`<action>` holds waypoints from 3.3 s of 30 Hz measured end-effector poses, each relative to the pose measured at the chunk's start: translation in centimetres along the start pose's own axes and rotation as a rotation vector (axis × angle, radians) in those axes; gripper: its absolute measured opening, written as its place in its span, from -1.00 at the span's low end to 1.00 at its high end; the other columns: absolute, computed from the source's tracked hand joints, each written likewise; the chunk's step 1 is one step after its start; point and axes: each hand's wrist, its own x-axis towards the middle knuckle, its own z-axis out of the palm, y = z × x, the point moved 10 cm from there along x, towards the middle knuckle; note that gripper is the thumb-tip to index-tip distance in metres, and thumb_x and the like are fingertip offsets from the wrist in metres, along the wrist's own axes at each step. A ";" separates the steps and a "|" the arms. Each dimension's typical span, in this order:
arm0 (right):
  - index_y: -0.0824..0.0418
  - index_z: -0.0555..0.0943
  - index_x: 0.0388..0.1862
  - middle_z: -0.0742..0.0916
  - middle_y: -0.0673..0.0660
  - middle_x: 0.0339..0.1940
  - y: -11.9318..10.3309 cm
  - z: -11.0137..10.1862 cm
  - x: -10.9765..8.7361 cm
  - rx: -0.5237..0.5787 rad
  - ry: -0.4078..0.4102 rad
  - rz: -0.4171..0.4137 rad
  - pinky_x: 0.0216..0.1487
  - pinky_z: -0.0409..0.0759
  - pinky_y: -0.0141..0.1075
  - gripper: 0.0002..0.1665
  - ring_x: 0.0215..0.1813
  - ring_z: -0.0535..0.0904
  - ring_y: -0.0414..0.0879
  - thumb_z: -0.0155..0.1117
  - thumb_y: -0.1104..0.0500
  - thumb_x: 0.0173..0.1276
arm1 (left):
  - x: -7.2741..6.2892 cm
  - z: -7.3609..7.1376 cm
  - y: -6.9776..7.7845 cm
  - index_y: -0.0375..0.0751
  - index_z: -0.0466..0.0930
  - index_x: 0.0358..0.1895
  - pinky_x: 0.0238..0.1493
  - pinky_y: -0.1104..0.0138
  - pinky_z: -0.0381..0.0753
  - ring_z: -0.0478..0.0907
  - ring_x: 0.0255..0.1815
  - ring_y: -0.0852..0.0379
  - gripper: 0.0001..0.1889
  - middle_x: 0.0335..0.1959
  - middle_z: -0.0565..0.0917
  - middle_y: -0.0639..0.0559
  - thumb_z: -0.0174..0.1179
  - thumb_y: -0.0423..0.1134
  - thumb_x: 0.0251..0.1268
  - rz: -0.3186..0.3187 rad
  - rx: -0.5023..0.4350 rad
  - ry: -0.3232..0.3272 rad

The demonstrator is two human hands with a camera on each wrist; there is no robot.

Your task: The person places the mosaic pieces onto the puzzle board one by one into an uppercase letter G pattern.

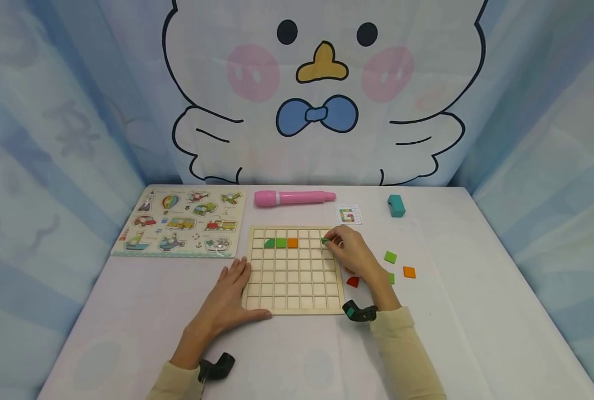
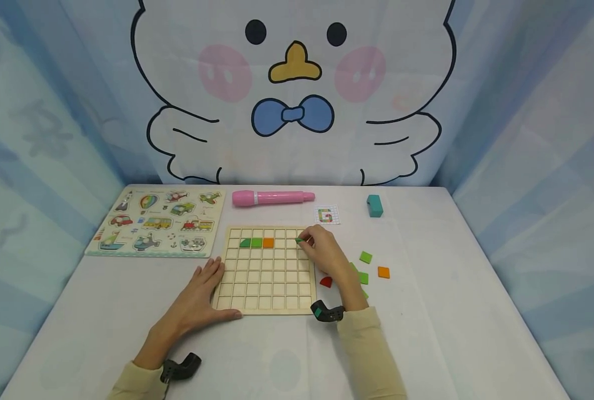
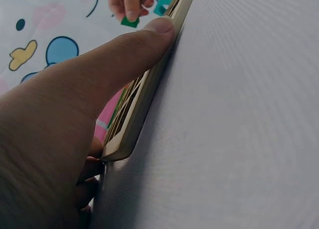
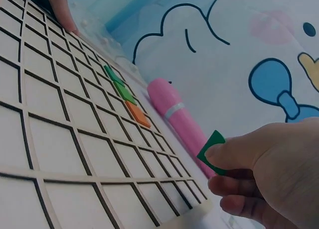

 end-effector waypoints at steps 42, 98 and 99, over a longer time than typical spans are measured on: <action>0.23 0.68 -0.02 0.71 0.13 -0.11 -2.6 4.8 1.6 -0.121 0.077 -0.055 -0.05 0.69 -0.20 -0.80 -0.12 0.64 -0.07 0.28 0.19 0.45 | -0.1 -0.1 -0.2 -0.34 0.05 0.57 0.66 -0.09 -0.06 -0.09 0.68 -0.17 0.32 0.64 0.04 -0.20 0.34 0.51 -0.13 -0.008 0.025 -0.006; 0.26 0.60 0.18 0.65 0.19 0.05 -4.0 -0.6 0.4 -0.120 0.123 -0.015 0.12 0.66 -0.12 -0.56 0.06 0.59 0.06 0.29 0.05 0.44 | 0.1 0.2 -0.1 -0.32 0.05 0.58 0.67 -0.06 -0.08 -0.09 0.68 -0.15 0.32 0.65 0.03 -0.18 0.36 0.51 -0.14 0.000 0.006 -0.005; 0.26 0.60 0.18 0.64 0.19 0.05 -3.9 -0.7 0.4 -0.121 0.125 -0.008 0.12 0.66 -0.12 -0.56 0.05 0.58 0.06 0.30 0.05 0.44 | 0.1 0.2 -0.1 -0.32 0.05 0.58 0.67 -0.06 -0.08 -0.09 0.68 -0.15 0.32 0.65 0.03 -0.18 0.36 0.51 -0.14 0.000 0.006 -0.005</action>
